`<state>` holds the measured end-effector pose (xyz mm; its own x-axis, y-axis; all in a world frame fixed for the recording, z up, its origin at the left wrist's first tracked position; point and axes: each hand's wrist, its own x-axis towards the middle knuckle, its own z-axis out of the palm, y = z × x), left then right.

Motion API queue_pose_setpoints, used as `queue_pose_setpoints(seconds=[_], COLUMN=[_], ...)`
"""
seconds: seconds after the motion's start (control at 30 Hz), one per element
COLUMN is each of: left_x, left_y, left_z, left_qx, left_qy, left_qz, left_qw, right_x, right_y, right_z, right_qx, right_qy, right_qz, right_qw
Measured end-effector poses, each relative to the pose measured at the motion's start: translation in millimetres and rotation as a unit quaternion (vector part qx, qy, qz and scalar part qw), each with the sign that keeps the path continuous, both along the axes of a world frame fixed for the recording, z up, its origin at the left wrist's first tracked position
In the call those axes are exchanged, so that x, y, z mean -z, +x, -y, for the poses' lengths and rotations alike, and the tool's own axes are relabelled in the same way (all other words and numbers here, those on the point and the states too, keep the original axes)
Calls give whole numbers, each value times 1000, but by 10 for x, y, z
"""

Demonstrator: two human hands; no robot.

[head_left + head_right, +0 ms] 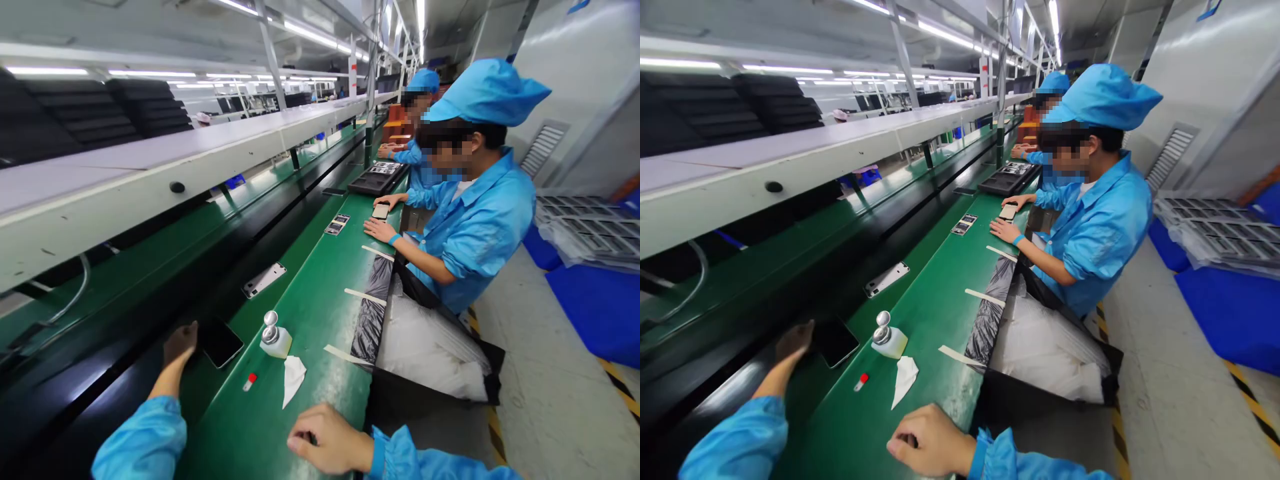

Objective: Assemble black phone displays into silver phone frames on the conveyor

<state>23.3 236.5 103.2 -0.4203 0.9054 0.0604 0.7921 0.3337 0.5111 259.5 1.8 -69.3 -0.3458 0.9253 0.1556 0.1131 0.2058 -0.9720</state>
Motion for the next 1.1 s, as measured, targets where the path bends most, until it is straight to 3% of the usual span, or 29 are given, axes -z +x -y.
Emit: queue_pose_setpoints(seconds=[0.1, 0.2, 0.3, 0.5, 0.63, 0.77, 0.9, 1.0, 1.1], left_x=[71, 187, 382, 871, 1043, 1078, 916, 679, 477], left_y=[-113, -70, 143, 713, 895, 804, 411, -33, -462], left_z=[-165, -336, -607, -1328, -1519, -1466, -1219, -826, -216], left_qx=[57, 87, 135, 288, 333, 320, 245, 210, 194], left_qy=[-96, -107, -87, -92, -66, -9, 62, 103, 123], left_qz=[-41, -80, -106, -82, -54, -11, 35, 54, 56], left_qw=[993, 987, 981, 950, 939, 947, 967, 971, 972], right_x=[41, 163, 284, 449, 542, 567, 497, 402, 323], right_y=[21, -11, -32, -19, -5, 37, 100, 135, 144], right_z=[29, 38, 109, 224, 210, 209, 222, 224, 228], right_qx=[-10, -20, -2, 36, 33, 23, 7, 0, -1], right_qy=[-16, -15, -1, 16, -42, -106, -100, -57, -4], right_qz=[2, 10, 15, -2, -3, 14, -20, -26, -5], right_qw=[1000, 1000, 1000, 999, 999, 994, 995, 998, 1000])
